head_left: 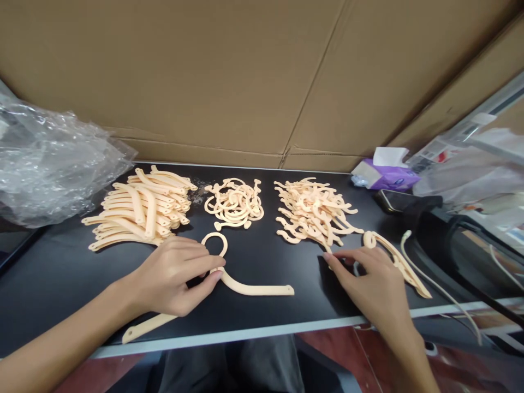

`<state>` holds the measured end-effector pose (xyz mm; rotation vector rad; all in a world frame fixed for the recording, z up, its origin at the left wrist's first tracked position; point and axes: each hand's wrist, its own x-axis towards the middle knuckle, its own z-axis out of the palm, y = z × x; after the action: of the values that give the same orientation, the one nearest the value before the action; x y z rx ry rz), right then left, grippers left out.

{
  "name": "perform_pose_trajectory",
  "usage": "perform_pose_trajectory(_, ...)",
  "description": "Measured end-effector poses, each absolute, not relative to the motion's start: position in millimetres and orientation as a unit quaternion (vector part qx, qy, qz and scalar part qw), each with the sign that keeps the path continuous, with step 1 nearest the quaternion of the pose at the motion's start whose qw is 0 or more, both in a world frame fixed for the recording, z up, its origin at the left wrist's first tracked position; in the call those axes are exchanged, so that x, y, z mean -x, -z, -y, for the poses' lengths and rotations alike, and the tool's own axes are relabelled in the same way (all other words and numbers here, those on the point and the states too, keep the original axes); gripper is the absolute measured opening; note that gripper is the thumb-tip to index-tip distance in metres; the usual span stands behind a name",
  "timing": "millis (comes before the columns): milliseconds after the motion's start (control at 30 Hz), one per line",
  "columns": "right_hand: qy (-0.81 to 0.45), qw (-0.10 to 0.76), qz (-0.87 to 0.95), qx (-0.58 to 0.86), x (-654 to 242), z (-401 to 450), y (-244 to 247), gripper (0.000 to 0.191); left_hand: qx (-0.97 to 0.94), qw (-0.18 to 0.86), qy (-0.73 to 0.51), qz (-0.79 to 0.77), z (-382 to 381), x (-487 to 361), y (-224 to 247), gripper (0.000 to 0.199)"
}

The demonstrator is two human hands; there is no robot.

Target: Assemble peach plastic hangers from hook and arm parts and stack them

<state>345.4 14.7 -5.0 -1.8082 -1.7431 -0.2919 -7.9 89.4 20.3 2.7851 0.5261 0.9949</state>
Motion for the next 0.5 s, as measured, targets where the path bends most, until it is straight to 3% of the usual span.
perform_pose_trajectory(233, 0.14, 0.274, 0.658, 0.687, -349.0, -9.8, 3.2, 0.021, -0.927, 0.078, -0.322, -0.177, -88.5, 10.3, -19.7, 0.019)
perform_pose_trajectory(500, 0.161, 0.289, 0.659, 0.675, -354.5, -16.6, 3.0, 0.025, -0.926, 0.08, -0.324, -0.177, -88.3, 8.6, -19.1, 0.02)
